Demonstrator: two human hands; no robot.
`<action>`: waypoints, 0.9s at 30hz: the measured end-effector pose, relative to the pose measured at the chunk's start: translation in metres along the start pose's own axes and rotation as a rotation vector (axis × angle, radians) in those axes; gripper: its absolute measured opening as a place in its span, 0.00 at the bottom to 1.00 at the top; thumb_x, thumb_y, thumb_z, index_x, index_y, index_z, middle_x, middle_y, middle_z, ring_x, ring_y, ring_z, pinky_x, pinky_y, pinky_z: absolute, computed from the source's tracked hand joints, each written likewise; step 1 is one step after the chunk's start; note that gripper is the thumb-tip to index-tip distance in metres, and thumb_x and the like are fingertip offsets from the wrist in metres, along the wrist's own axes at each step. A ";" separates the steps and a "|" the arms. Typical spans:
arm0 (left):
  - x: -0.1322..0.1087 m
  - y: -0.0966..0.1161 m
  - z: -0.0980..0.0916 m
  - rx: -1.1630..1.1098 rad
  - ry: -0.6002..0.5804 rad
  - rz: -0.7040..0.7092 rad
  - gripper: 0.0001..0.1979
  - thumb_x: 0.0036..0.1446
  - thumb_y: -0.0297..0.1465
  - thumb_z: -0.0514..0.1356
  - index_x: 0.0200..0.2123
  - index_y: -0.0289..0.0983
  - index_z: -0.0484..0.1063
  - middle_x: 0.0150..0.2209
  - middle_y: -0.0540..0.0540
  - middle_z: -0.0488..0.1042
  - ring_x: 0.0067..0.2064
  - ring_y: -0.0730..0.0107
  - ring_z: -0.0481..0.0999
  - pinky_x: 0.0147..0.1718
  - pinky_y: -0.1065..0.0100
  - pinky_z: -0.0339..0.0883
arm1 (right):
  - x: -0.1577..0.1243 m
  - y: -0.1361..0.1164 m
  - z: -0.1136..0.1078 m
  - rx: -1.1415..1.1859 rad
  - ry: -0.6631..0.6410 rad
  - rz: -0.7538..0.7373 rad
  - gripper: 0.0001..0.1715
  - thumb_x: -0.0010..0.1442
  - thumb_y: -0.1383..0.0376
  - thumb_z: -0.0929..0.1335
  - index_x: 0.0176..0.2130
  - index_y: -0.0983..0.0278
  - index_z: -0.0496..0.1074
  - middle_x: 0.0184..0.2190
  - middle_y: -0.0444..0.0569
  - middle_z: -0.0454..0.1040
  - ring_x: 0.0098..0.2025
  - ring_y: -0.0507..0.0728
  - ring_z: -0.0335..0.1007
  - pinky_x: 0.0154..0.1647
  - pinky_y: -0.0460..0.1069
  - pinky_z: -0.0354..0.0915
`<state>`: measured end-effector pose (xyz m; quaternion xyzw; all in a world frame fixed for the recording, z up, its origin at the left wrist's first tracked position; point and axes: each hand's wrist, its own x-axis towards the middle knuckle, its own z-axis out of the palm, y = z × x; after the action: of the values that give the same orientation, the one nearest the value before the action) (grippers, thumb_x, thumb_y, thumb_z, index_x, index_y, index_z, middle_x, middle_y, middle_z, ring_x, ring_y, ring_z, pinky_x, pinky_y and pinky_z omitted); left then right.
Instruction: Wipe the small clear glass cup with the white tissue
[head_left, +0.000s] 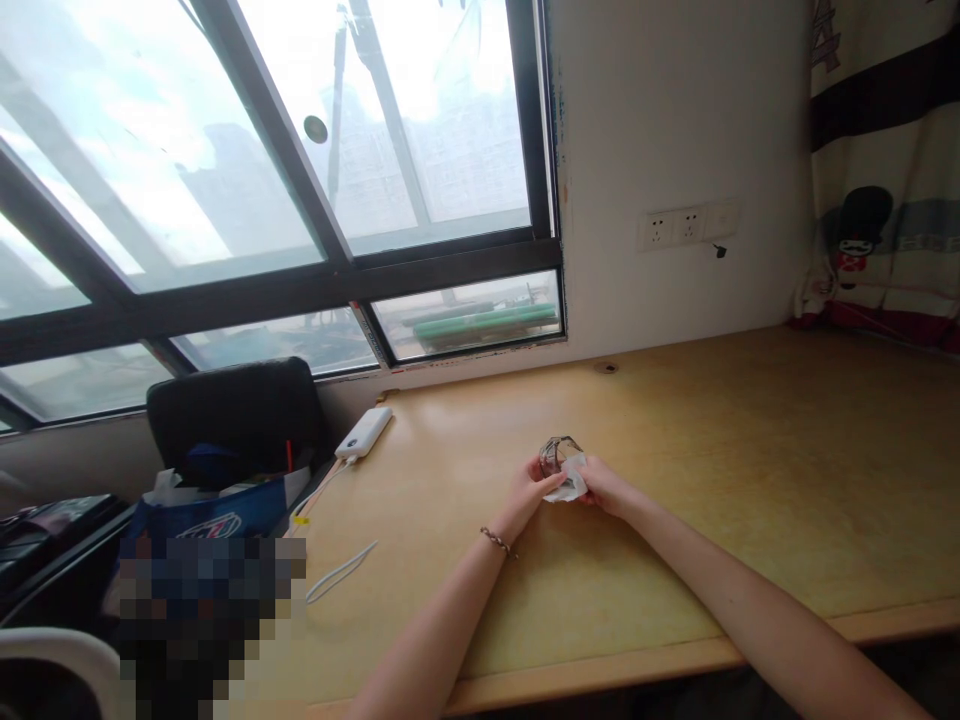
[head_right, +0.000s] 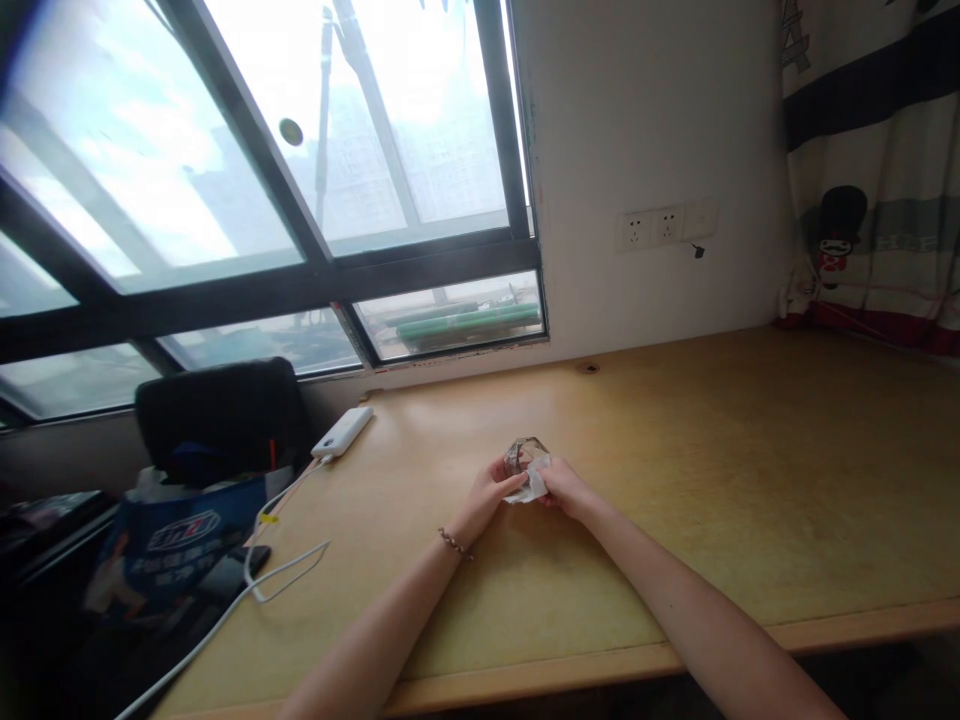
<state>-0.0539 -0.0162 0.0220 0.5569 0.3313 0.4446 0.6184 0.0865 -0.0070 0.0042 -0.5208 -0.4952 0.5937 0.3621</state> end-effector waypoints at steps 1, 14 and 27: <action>-0.001 0.000 -0.001 -0.002 0.020 -0.015 0.20 0.41 0.37 0.63 0.38 0.31 0.70 0.35 0.42 0.73 0.34 0.66 0.72 0.34 0.68 0.64 | 0.000 -0.001 -0.001 -0.068 0.032 -0.022 0.12 0.48 0.60 0.63 0.28 0.66 0.67 0.13 0.41 0.64 0.12 0.47 0.55 0.12 0.42 0.50; 0.000 -0.002 0.000 0.043 0.013 -0.069 0.22 0.45 0.41 0.58 0.39 0.31 0.70 0.32 0.43 0.73 0.32 0.67 0.71 0.29 0.70 0.63 | -0.002 -0.009 -0.010 -0.577 0.395 -0.338 0.16 0.55 0.58 0.57 0.26 0.65 0.65 0.19 0.46 0.69 0.18 0.51 0.62 0.19 0.44 0.55; -0.002 -0.003 -0.003 0.006 0.049 -0.113 0.27 0.47 0.46 0.55 0.42 0.29 0.68 0.30 0.40 0.74 0.30 0.66 0.72 0.31 0.67 0.65 | -0.009 -0.015 -0.008 -0.585 0.262 -0.209 0.11 0.49 0.59 0.65 0.25 0.65 0.67 0.20 0.48 0.71 0.22 0.52 0.65 0.21 0.44 0.55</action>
<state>-0.0573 -0.0169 0.0179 0.5282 0.3787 0.4215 0.6324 0.0944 -0.0102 0.0214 -0.6208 -0.6445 0.3143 0.3168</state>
